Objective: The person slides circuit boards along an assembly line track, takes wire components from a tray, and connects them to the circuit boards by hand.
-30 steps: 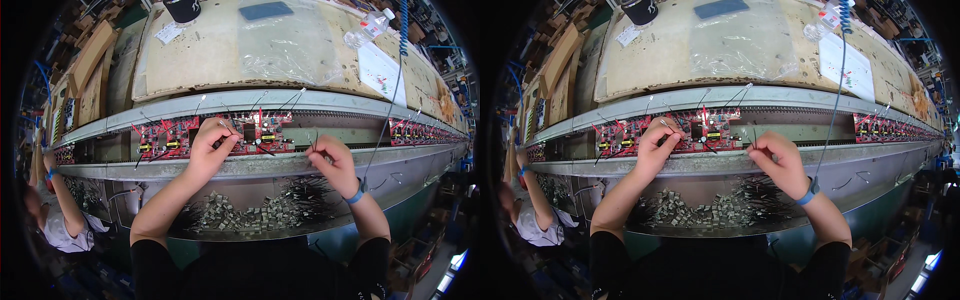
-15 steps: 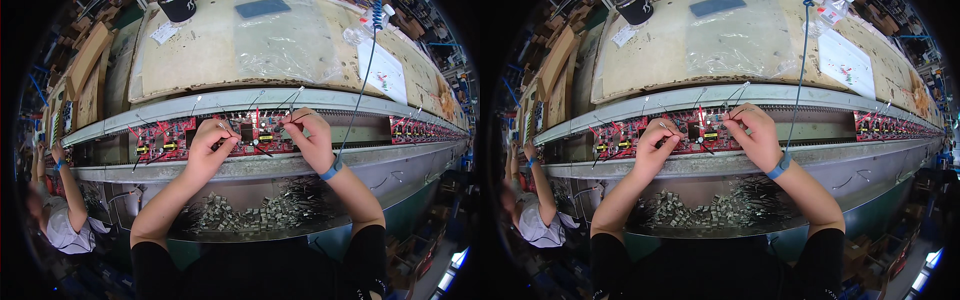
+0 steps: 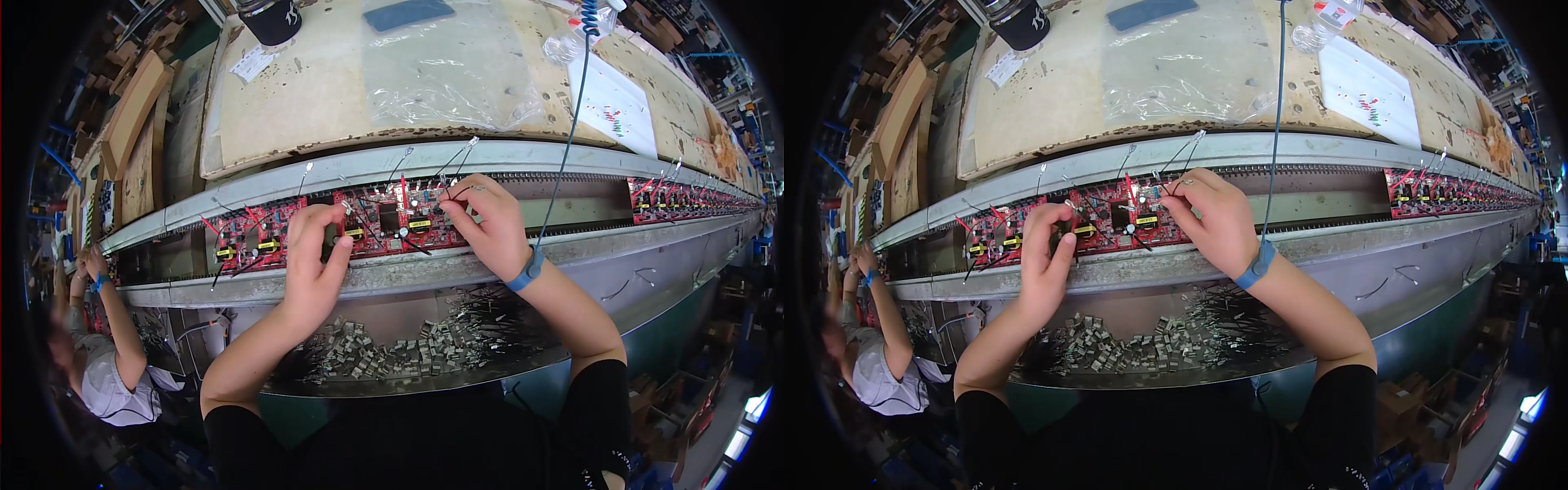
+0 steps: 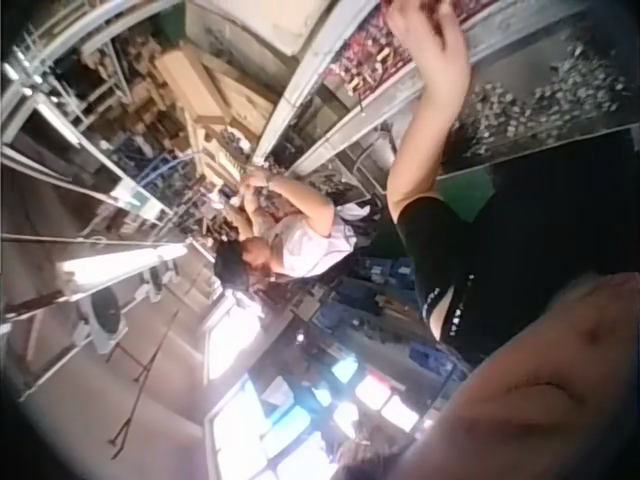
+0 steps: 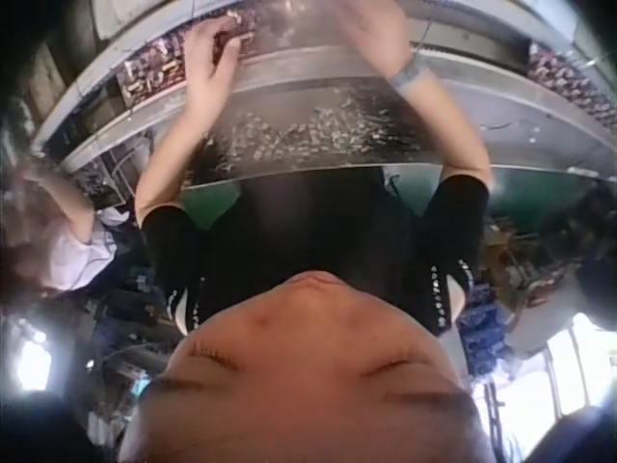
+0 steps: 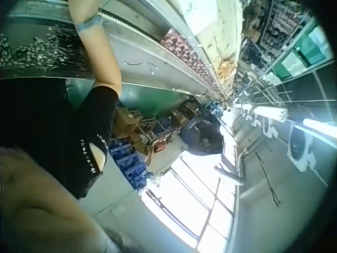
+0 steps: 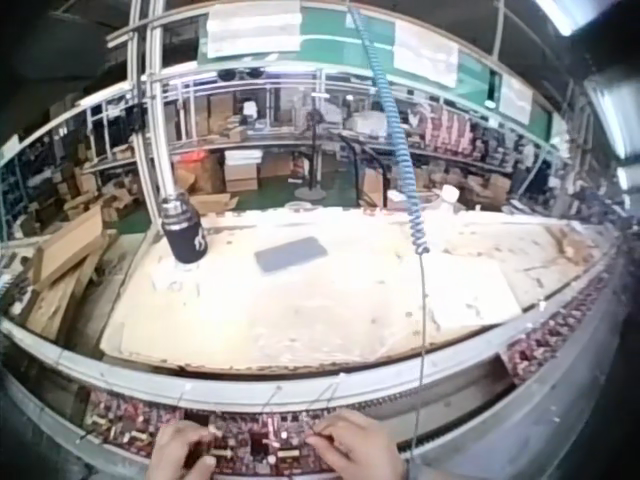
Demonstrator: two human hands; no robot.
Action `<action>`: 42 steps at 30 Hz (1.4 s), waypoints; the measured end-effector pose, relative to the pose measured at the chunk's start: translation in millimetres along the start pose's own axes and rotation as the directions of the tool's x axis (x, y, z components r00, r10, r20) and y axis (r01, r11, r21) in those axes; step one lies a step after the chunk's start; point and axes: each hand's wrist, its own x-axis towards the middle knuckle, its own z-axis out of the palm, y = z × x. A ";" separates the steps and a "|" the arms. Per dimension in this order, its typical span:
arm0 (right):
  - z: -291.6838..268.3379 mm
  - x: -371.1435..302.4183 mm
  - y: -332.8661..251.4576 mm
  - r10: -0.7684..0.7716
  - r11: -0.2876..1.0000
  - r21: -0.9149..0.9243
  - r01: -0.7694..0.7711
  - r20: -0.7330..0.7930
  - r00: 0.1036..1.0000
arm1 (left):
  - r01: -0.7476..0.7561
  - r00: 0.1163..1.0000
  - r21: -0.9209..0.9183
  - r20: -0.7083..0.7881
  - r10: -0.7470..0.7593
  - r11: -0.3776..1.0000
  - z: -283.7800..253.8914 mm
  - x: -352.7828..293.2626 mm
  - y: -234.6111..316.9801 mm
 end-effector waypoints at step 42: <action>-7.1 -1.1 -4.8 0.120 0.980 -0.168 -0.107 0.066 0.991 | -0.250 0.959 0.374 -0.030 0.281 0.893 -19.1 -36.9 -13.7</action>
